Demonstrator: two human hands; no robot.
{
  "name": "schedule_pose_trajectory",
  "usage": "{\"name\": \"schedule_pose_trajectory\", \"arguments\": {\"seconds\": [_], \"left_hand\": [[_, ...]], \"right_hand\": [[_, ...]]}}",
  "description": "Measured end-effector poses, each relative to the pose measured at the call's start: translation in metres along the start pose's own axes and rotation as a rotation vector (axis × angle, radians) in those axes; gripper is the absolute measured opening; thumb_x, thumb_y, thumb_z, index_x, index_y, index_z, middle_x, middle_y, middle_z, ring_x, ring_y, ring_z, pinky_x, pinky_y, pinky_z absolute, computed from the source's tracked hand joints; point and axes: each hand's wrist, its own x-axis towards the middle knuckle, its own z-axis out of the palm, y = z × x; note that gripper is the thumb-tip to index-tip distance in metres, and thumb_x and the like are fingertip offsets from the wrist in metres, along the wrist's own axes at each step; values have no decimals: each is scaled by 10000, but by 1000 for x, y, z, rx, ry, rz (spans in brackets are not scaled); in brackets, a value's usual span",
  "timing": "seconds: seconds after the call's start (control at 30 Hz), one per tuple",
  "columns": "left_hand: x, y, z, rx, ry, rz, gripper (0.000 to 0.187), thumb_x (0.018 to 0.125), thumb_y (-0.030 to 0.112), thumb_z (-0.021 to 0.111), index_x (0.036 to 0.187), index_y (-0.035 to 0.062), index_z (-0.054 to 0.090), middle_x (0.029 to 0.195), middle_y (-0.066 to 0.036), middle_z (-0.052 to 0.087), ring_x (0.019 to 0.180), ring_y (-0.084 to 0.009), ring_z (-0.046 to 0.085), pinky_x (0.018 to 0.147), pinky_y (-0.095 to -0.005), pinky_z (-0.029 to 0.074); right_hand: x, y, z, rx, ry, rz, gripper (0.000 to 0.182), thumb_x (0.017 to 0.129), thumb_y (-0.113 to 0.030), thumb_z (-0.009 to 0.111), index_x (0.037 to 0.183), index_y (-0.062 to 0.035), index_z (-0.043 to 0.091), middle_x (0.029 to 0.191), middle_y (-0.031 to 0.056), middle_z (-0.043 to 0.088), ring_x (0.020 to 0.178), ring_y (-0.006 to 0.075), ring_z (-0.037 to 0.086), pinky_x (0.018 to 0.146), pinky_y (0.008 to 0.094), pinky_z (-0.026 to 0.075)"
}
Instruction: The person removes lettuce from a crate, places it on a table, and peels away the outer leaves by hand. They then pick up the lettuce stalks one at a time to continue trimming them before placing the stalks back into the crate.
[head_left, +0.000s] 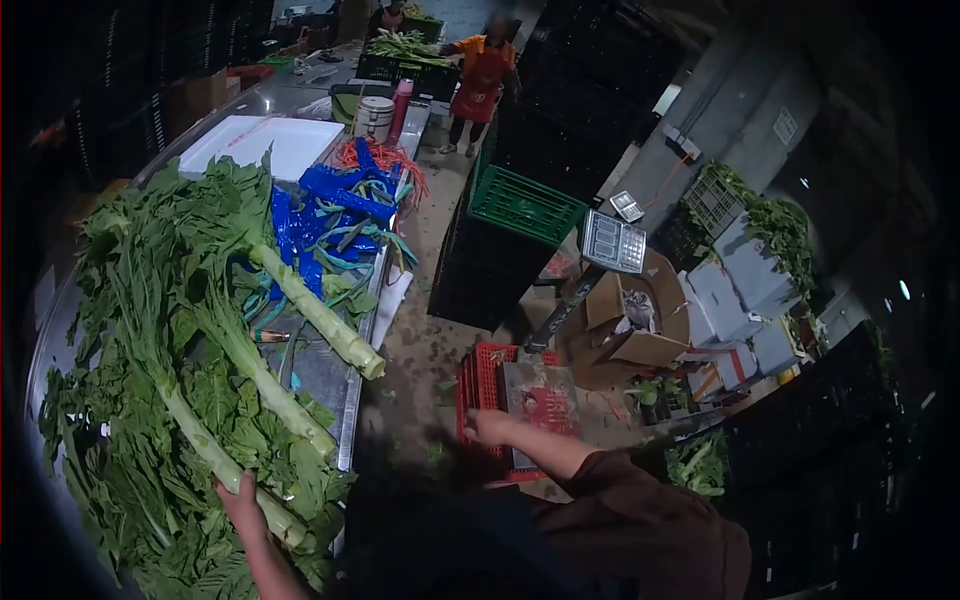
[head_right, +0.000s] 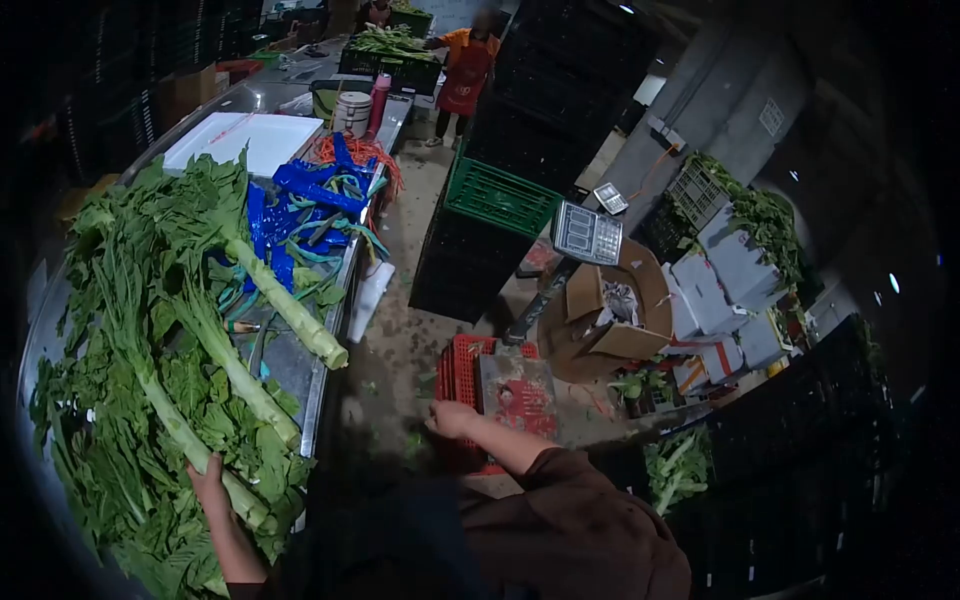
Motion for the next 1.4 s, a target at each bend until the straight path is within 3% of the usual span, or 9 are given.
{"name": "schedule_pose_trajectory", "arguments": {"seconds": [0.2, 0.27, 0.47, 0.6, 0.87, 0.93, 1.03, 1.13, 1.4], "left_hand": [[14, -14, -15, 265, -17, 87, 660, 822, 232, 650, 1356, 8, 333, 1148, -140, 545, 947, -233, 547, 889, -330, 412], [8, -3, -14, 475, -11, 98, 663, 835, 330, 630, 1354, 24, 354, 1122, -168, 581, 971, -272, 576, 879, -346, 427], [-37, 74, 25, 1600, 323, 124, 670, 843, 543, 537, 1313, 73, 449, 1185, -199, 551, 1041, -377, 560, 848, -441, 463], [-56, 114, 99, 1486, 281, 528, 553, 847, 384, 612, 1298, 95, 477, 1235, -173, 521, 1080, -360, 534, 872, -435, 458], [-86, 126, 313, 1039, -666, 816, 456, 806, 278, 663, 1186, 53, 549, 1111, -157, 583, 1033, -346, 550, 856, -393, 456], [-92, 121, 355, 1048, -859, 771, 457, 814, 306, 649, 1186, 60, 548, 1107, -147, 583, 1026, -338, 552, 849, -396, 457], [-97, 110, 407, 1033, -1022, 837, 468, 821, 334, 632, 1195, 69, 542, 1094, -145, 580, 1012, -339, 553, 847, -398, 458], [-98, 95, 449, 1003, -1142, 956, 473, 827, 348, 617, 1206, 76, 537, 1083, -144, 578, 1019, -338, 551, 854, -399, 458], [-64, 64, 575, 807, -1479, 503, 564, 821, 362, 642, 1302, 115, 478, 1070, -156, 568, 966, -263, 571, 832, -345, 472]], "right_hand": [[-25, 108, 132, -8, -354, 56, 343, 846, -331, 529, 1022, -65, 654, 968, 200, 635, 916, 343, 619, 793, 440, 482], [-25, 157, 186, -665, -374, -549, 268, 842, -289, 523, 898, -79, 679, 871, 182, 639, 802, 329, 628, 682, 440, 489], [-6, 229, 235, -345, -259, -313, 198, 855, -215, 495, 790, -93, 636, 747, 125, 612, 687, 299, 607, 585, 414, 468], [-6, 203, 192, -476, 11, -436, 173, 856, -197, 504, 829, -91, 638, 760, 126, 616, 708, 292, 614, 606, 412, 473], [-16, 209, 25, -701, 537, -532, 150, 858, -166, 519, 897, -87, 640, 783, 127, 622, 746, 280, 625, 644, 408, 481], [-6, 210, -6, 756, 430, -340, 192, 867, -110, 541, 1041, -59, 606, 838, 123, 631, 825, 240, 633, 713, 375, 487], [-29, 201, -108, 366, 181, 12, 283, 870, -61, 560, 1150, -23, 539, 903, 83, 629, 884, 190, 611, 771, 317, 480], [-64, 192, -189, 676, 348, 100, 224, 893, -63, 551, 1105, 4, 523, 905, 27, 591, 855, 97, 550, 791, 251, 448], [-105, 198, -344, 740, 777, 99, 328, 902, -16, 543, 1215, -12, 445, 1000, 37, 554, 973, 110, 533, 883, 242, 415]]}}
